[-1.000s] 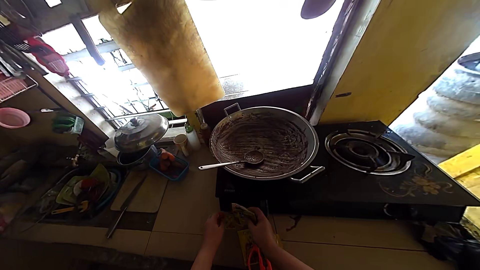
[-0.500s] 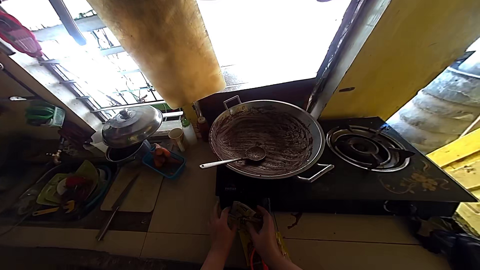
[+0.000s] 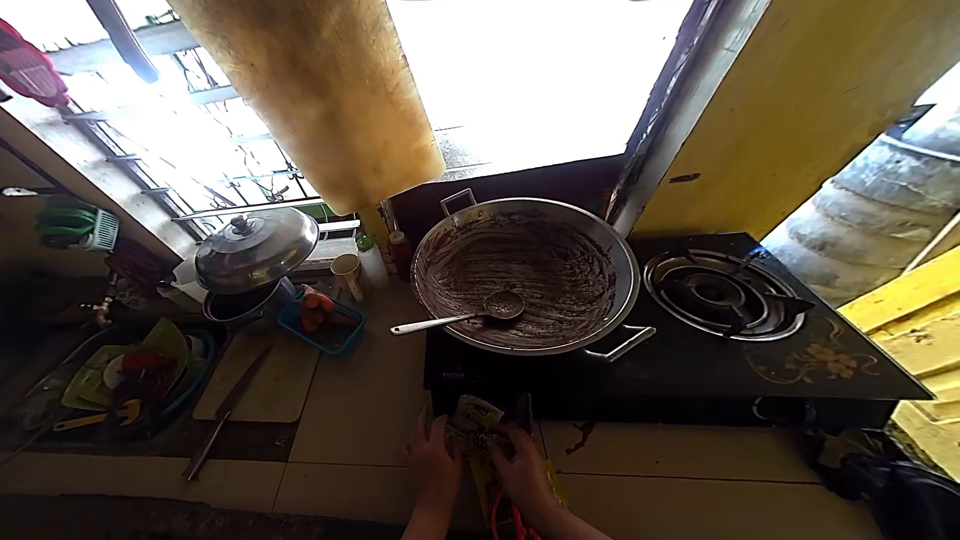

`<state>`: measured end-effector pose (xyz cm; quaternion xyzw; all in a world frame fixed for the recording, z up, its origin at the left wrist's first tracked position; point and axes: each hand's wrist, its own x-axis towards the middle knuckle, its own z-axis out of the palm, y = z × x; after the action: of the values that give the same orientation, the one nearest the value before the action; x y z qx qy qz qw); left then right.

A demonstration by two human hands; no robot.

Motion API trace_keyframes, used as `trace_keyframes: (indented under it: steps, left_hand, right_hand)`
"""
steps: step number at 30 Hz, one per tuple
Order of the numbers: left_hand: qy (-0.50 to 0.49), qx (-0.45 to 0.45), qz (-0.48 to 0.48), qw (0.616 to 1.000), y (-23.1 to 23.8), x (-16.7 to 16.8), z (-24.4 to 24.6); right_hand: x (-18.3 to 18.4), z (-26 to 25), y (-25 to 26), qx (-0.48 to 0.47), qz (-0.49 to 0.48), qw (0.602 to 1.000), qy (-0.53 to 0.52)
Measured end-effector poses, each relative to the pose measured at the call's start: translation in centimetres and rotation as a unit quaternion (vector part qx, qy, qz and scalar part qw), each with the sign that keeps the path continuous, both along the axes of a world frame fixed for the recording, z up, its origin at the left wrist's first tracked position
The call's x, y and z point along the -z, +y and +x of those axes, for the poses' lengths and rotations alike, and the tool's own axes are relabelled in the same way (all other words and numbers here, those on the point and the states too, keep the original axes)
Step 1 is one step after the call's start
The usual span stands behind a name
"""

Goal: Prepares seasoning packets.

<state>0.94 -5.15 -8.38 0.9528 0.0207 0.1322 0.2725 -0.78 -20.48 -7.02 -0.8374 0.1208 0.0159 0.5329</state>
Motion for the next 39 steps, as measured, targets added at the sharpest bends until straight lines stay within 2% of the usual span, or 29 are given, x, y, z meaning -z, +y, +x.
trace_keyframes:
  steps: [4,8,13,18,23,26,28,31,34,39]
  left_hand:
    - [0.123,-0.056,0.006,0.991,1.9,-1.0,0.3]
    - [0.266,-0.047,-0.011,0.963,3.3,-1.9,1.4]
    - [0.303,-0.032,-0.053,0.951,3.6,-1.4,2.5]
    - [0.28,-0.023,-0.108,0.954,4.0,-0.7,2.5]
    - [0.272,-0.008,-0.121,0.955,4.3,-1.2,2.1]
    - [0.18,0.047,-0.136,0.973,4.4,-1.8,1.1]
    - [0.071,0.101,-0.169,0.978,4.2,-1.4,0.4]
    - [-0.012,0.139,-0.208,0.968,3.4,-1.2,-0.3]
    - [-0.043,0.131,-0.211,0.968,3.0,-1.0,-0.4]
    - [-0.036,0.125,-0.212,0.969,3.0,-0.9,-0.2]
  right_hand:
    - [-0.4,0.7,0.6,0.014,-0.013,1.0,0.024]
    - [-1.2,1.4,1.3,0.045,-0.027,0.996,0.074]
    - [-1.6,2.0,2.0,0.052,-0.029,0.991,0.121]
    - [-0.9,1.6,1.8,0.058,0.018,0.997,0.049]
    - [0.2,0.2,1.3,0.01,0.037,0.996,-0.078]
    - [0.6,-0.2,1.1,-0.021,0.032,0.991,-0.128]
    - [0.8,-0.4,1.0,-0.033,0.035,0.989,-0.141]
    - [1.1,-0.5,1.0,-0.039,0.037,0.987,-0.15]
    - [1.2,-0.4,1.0,-0.042,0.032,0.988,-0.144]
    - [1.2,-0.5,1.1,-0.047,0.026,0.988,-0.143]
